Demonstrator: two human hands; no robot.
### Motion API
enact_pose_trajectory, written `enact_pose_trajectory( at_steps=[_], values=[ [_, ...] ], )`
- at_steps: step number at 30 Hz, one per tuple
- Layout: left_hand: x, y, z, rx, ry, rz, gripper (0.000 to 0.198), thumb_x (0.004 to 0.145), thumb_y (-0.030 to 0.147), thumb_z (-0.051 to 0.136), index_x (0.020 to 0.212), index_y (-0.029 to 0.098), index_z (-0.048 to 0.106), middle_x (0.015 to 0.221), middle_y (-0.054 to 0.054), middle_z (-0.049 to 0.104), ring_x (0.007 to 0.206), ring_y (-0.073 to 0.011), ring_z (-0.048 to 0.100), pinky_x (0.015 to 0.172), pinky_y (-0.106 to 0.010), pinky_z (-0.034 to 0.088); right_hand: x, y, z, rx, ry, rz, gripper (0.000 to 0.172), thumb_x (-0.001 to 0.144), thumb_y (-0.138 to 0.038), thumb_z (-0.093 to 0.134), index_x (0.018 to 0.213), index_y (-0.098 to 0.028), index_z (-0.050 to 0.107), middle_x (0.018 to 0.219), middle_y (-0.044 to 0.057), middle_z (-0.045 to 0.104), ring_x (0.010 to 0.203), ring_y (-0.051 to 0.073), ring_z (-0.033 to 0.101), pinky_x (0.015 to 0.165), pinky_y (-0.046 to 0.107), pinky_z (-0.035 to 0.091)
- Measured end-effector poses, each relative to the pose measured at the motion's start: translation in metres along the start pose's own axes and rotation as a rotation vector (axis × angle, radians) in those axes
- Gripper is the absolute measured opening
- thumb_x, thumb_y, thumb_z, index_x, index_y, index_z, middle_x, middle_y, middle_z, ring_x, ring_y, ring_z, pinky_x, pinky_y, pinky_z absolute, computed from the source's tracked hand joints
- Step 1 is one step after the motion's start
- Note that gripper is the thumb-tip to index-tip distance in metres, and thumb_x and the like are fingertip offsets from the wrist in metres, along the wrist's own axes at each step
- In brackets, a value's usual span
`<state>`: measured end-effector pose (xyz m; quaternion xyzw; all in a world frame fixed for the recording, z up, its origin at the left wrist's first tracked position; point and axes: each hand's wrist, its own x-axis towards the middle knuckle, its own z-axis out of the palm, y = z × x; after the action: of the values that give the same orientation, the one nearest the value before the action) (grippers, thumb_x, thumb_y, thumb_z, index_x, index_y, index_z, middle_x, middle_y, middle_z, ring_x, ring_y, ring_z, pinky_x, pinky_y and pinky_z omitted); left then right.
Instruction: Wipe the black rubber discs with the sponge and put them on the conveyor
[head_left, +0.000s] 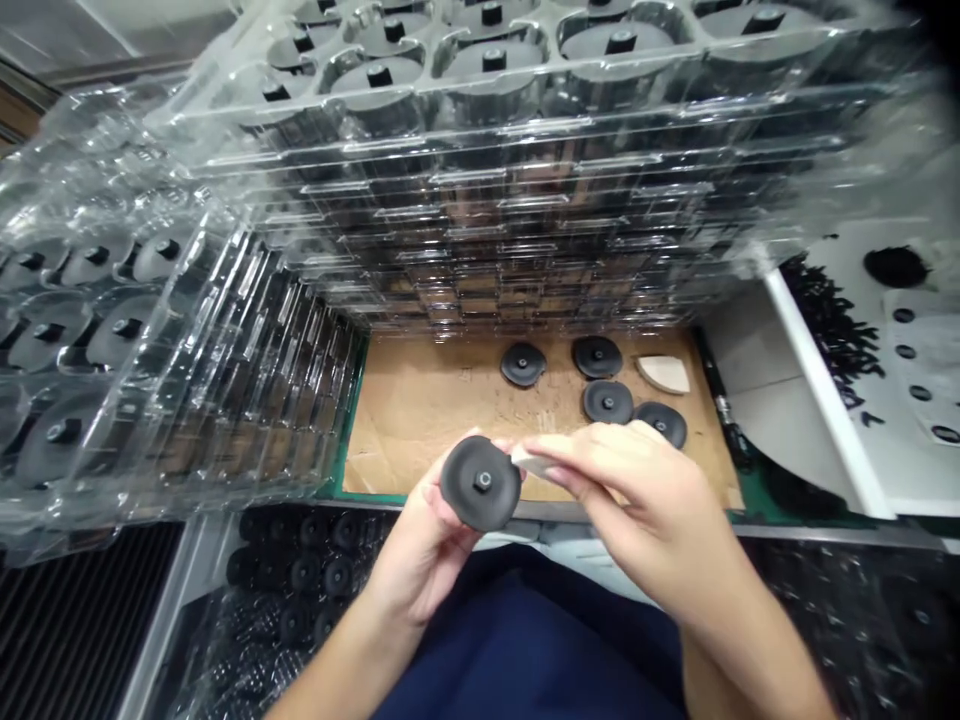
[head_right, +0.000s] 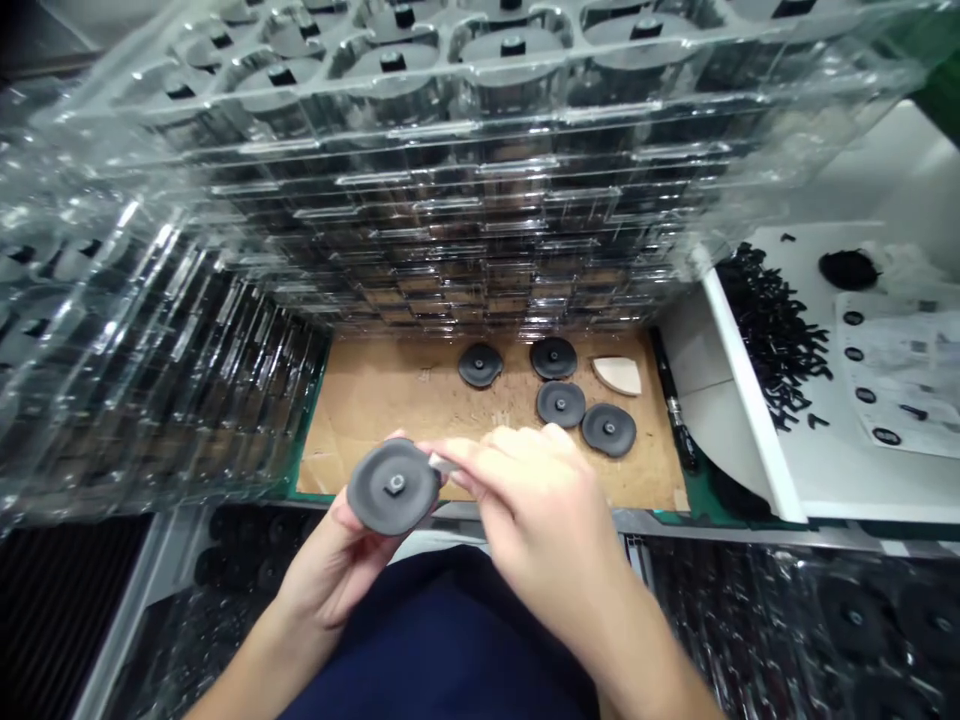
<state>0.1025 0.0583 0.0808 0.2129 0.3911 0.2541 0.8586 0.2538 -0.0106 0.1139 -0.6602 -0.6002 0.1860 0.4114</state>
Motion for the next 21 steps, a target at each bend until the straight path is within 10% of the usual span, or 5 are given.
enact_pose_trajectory(
  at_steps=[4, 14, 21],
  values=[
    [0.002, 0.000, 0.004, 0.055, -0.026, -0.006, 0.048, 0.064, 0.032, 0.080, 0.109, 0.023, 0.067, 0.111, -0.005, 0.069, 0.102, -0.0185, 0.062, 0.084, -0.022, 0.050, 0.003, 0.000, 0.002, 0.165, 0.082, -0.104, 0.026, 0.088, -0.007, 0.050, 0.105, -0.020, 0.066, 0.094, 0.001, 0.072, 0.082, 0.014, 0.064, 0.073, 0.028, 0.044],
    [0.004, 0.003, 0.003, 0.039, 0.056, -0.048, 0.055, 0.064, 0.042, 0.078, 0.115, 0.027, 0.063, 0.122, -0.006, 0.064, 0.105, -0.0222, 0.062, 0.086, -0.028, 0.051, -0.041, 0.089, 0.044, 0.126, 0.038, 0.358, 0.018, 0.085, -0.024, 0.057, 0.091, -0.022, 0.073, 0.086, 0.003, 0.075, 0.079, 0.020, 0.068, 0.073, 0.033, 0.052],
    [0.004, -0.002, 0.017, 0.059, -0.012, -0.043, 0.058, 0.060, 0.037, 0.082, 0.113, 0.024, 0.063, 0.115, -0.005, 0.068, 0.099, -0.0202, 0.065, 0.085, -0.026, 0.051, -0.016, 0.022, 0.010, 0.135, 0.330, 0.260, 0.022, 0.089, -0.023, 0.053, 0.107, -0.022, 0.066, 0.107, 0.005, 0.070, 0.095, 0.019, 0.065, 0.076, 0.030, 0.052]
  ],
)
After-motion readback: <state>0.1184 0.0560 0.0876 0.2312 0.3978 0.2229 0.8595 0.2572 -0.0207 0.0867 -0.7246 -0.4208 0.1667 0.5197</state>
